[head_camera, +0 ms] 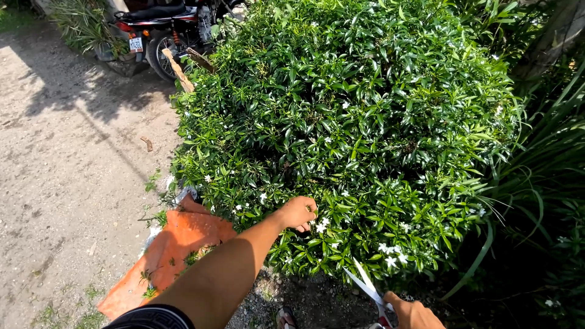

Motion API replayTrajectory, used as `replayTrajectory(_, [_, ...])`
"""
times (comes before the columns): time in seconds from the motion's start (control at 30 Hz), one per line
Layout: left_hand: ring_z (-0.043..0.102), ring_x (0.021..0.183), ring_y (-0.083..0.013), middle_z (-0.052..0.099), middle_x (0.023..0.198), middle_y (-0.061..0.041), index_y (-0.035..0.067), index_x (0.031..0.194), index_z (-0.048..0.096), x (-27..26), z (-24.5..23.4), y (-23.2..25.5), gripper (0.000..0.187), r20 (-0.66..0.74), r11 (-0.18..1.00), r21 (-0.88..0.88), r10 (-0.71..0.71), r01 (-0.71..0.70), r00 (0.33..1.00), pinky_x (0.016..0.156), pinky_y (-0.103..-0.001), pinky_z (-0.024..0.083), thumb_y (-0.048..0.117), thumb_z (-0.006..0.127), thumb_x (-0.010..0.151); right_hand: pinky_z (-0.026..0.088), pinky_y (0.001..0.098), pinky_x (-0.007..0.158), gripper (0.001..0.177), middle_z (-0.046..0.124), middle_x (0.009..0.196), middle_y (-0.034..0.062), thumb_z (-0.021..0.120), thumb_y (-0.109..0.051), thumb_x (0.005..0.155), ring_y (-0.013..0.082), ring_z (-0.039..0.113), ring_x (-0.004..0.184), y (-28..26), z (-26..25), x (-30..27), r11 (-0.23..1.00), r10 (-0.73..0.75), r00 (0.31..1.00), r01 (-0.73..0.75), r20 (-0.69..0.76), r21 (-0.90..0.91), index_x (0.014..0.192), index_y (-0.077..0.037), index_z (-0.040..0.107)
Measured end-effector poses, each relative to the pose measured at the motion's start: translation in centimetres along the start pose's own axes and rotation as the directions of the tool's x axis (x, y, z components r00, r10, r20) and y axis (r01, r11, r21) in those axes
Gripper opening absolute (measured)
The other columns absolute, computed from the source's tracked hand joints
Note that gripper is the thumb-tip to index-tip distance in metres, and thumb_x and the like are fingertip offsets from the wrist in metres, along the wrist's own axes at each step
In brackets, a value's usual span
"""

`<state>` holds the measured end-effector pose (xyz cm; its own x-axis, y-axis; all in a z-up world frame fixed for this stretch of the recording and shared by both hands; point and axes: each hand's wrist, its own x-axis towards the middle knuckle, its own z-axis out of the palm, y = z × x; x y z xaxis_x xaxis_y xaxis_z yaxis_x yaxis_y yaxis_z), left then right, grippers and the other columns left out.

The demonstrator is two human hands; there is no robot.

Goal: Trimming a green bush with white flowers using a pair of scissors.

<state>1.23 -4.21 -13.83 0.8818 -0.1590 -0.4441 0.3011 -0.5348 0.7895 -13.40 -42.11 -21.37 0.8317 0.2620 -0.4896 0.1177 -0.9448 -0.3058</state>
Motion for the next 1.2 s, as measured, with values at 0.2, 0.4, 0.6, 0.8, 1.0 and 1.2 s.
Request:
replayTrajectory(0.2, [0.069, 0.071, -0.0194, 0.077, 0.088, -0.012, 0.007, 0.102, 0.073, 1.3, 1.4, 1.4, 0.015, -0.037, 0.965, 0.239, 0.118, -0.106, 0.992, 0.067, -0.038, 0.058, 0.015, 0.071, 0.089, 0.06, 0.0458, 0.088, 0.075, 0.075, 0.096, 0.0196, 0.075, -0.043, 0.081, 0.0366, 0.076, 0.088, -11.4, -6.3, -1.2, 0.994, -0.062, 0.998, 0.062, 0.0, 0.086, 0.141, -0.01, 0.044])
replayTrajectory(0.4, [0.073, 0.09, -0.0272, 0.076, 0.099, -0.014, 0.008, 0.108, 0.074, 0.0, 1.5, 2.6, 0.028, -0.121, 0.874, 0.437, 0.291, -0.212, 0.949, 0.087, -0.039, 0.057, 0.023, 0.074, 0.084, 0.057, 0.0493, 0.088, 0.064, 0.071, 0.103, 0.0209, 0.068, -0.043, 0.087, 0.0392, 0.072, 0.093, -16.4, -9.9, 0.7, 0.996, -0.076, 0.99, 0.081, -0.119, 0.039, 0.135, -0.009, 0.044])
replayTrajectory(0.6, [0.065, 0.104, -0.0355, 0.066, 0.113, -0.02, 0.012, 0.136, 0.052, -3.0, -0.6, 5.9, 0.07, -0.031, 0.854, 0.458, 0.295, -0.249, 0.955, 0.094, -0.045, 0.051, 0.026, 0.086, 0.077, 0.059, 0.0493, 0.081, 0.047, 0.072, 0.098, 0.0195, 0.058, -0.033, 0.094, 0.0378, 0.073, 0.085, -15.3, -11.3, 3.3, 0.983, -0.17, 0.969, 0.153, -0.181, -0.101, 0.131, -0.005, 0.048])
replayTrajectory(0.8, [0.072, 0.1, -0.0348, 0.074, 0.108, -0.016, 0.012, 0.112, 0.071, 2.8, -0.3, 4.0, 0.029, 0.065, 0.653, 0.666, 0.432, -0.361, 0.9, 0.092, -0.046, 0.057, 0.018, 0.071, 0.084, 0.057, 0.0501, 0.075, 0.051, 0.07, 0.092, 0.0213, 0.069, -0.032, 0.083, 0.0396, 0.069, 0.081, -13.5, -11.3, 7.4, 0.931, -0.339, 0.871, 0.255, -0.356, -0.262, 0.121, -0.002, 0.051])
replayTrajectory(1.0, [0.07, 0.099, -0.0389, 0.071, 0.109, -0.018, 0.009, 0.11, 0.071, 4.1, -2.6, 4.9, 0.023, 0.037, 0.592, 0.656, 0.595, -0.469, 0.803, 0.091, -0.047, 0.056, 0.014, 0.068, 0.087, 0.057, 0.0488, 0.065, 0.032, 0.07, 0.075, 0.0152, 0.067, -0.029, 0.09, 0.0365, 0.069, 0.068, -16.0, -12.4, 8.5, 0.934, -0.27, 0.896, 0.154, -0.353, -0.323, 0.11, -0.005, 0.059])
replayTrajectory(1.2, [0.07, 0.101, -0.0375, 0.073, 0.11, -0.016, 0.011, 0.112, 0.072, 3.1, -6.3, 5.1, 0.025, 0.006, 0.706, 0.58, 0.496, -0.407, 0.869, 0.094, -0.047, 0.055, 0.013, 0.065, 0.088, 0.057, 0.049, 0.061, 0.021, 0.068, 0.067, 0.012, 0.064, -0.03, 0.093, 0.0352, 0.069, 0.061, -15.2, -15.1, 6.7, 0.941, -0.27, 0.92, 0.19, -0.284, -0.279, 0.102, -0.011, 0.062])
